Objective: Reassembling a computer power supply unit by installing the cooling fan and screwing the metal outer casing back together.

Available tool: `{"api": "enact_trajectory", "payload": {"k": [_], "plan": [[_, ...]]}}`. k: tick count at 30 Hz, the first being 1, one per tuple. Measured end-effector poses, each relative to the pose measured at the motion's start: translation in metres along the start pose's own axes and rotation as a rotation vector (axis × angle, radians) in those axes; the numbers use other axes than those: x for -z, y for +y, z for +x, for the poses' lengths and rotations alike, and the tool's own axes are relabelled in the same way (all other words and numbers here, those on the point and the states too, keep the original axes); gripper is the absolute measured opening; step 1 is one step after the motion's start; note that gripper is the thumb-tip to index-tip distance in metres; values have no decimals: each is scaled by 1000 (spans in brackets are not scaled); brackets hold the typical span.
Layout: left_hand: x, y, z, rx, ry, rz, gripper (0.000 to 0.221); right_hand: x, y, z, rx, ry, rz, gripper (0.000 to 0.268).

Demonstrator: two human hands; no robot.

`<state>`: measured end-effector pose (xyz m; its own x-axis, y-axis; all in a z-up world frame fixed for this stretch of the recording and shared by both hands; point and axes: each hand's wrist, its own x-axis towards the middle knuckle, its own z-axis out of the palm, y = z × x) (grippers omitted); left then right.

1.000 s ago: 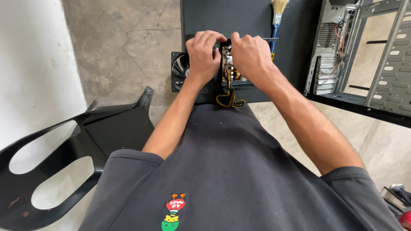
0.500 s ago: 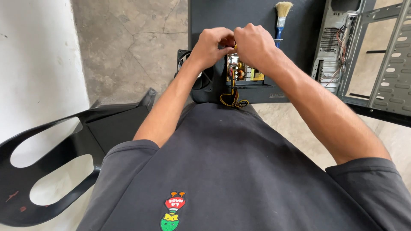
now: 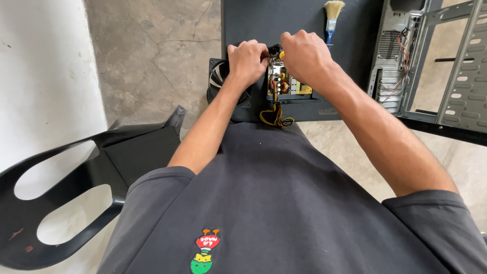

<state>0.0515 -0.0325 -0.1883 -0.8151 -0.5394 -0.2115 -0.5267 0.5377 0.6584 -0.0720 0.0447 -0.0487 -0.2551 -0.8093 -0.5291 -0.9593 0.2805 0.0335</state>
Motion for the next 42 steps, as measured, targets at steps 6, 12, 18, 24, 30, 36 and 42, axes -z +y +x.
{"api": "enact_trajectory", "payload": {"k": [6,12,18,24,30,36,42], "plan": [[-10,19,2,172,51,37,9,23,5,-35,-103,36,136,30],[-15,32,10,275,69,37,17,22,16,-60,-163,58,254,25],[-25,27,11,234,125,53,25,7,25,-70,-161,140,273,26],[-11,27,-6,111,229,86,6,23,22,-84,-176,136,334,25],[21,14,-25,-250,355,-425,12,30,21,-84,-182,142,397,24],[15,5,-30,-445,370,-144,41,20,20,-80,-101,198,399,25],[12,3,-30,-543,439,-1,51,16,15,-75,-99,180,391,24]]}}
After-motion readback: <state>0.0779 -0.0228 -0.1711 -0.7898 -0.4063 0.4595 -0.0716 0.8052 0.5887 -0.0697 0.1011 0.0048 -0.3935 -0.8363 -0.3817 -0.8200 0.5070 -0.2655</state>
